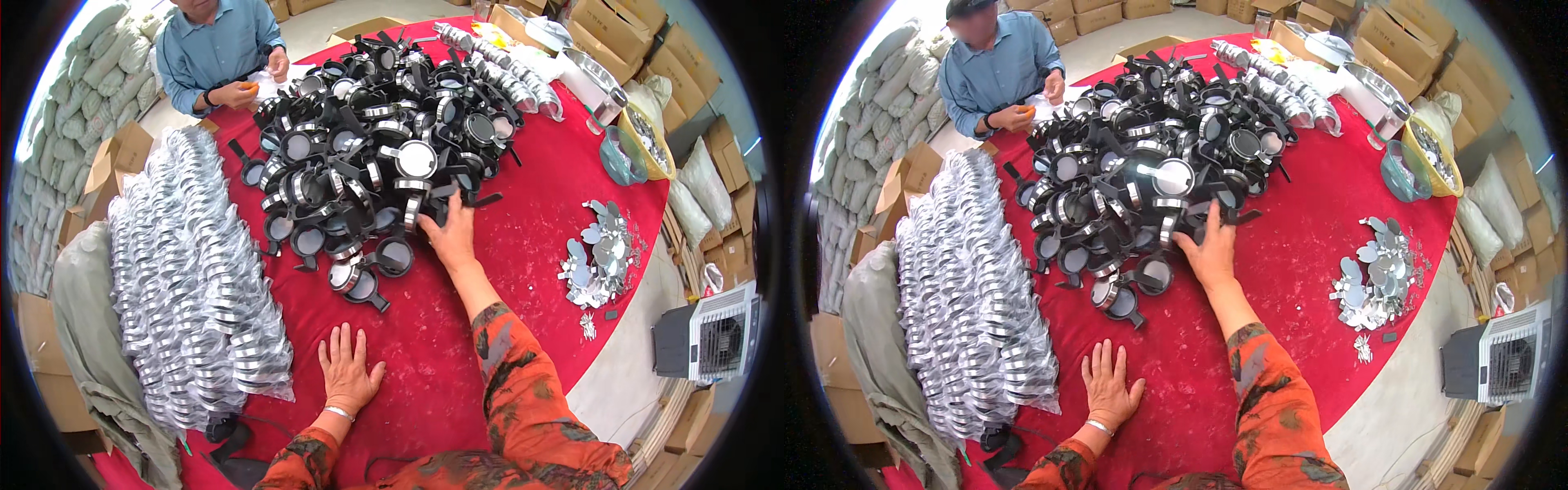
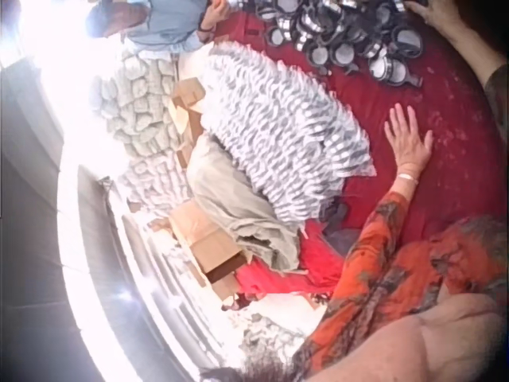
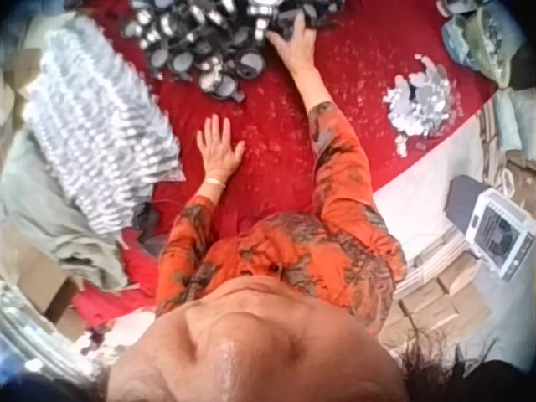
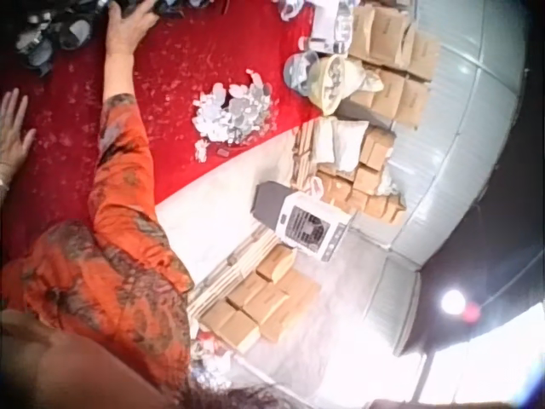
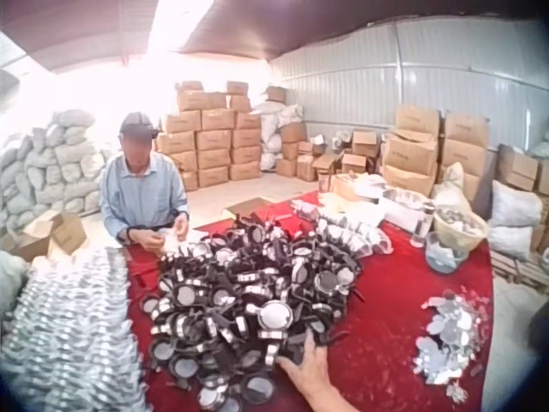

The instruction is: Assembling metal rings into black plastic housings at a work table in a manufacturing environment.

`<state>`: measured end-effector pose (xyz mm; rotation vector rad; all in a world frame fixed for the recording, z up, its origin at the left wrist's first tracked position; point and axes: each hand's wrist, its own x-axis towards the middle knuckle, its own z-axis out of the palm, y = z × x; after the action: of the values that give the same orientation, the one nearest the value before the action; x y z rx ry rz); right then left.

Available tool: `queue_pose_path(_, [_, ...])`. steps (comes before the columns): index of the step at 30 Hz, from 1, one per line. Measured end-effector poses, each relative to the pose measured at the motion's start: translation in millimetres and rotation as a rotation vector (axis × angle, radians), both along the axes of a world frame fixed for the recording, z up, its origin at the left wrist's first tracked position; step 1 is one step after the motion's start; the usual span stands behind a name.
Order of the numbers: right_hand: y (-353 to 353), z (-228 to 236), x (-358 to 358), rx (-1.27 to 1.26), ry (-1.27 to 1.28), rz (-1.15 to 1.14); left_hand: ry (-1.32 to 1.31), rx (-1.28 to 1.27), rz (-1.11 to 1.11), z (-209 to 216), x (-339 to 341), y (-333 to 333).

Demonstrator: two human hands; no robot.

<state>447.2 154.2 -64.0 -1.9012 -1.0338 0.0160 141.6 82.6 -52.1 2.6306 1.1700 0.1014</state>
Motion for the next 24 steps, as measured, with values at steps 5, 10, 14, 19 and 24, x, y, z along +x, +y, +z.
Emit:
queue_pose_path(5, [41.5,7.9,6.2,-0.149,0.123,0.029,0.003,0.004,0.000,-3.2,1.8,-1.0])
queue_pose_path(10, [47.8,19.8,24.3,-0.266,0.056,0.116,-0.004,0.022,-0.002,-3.5,7.1,0.1])
queue_pose_path(14, [2.5,44.5,-9.1,-0.441,0.054,0.235,-0.012,0.037,0.016,-4.6,-4.6,1.3])
queue_pose_path(19, [-55.3,66.2,-86.1,-0.132,-0.402,0.614,-0.010,0.035,0.034,-2.5,-3.0,-1.5])
queue_pose_path(24, [-20.6,19.6,-92.0,-0.155,-0.599,0.769,-0.047,0.016,0.021,-6.0,0.3,-1.5])
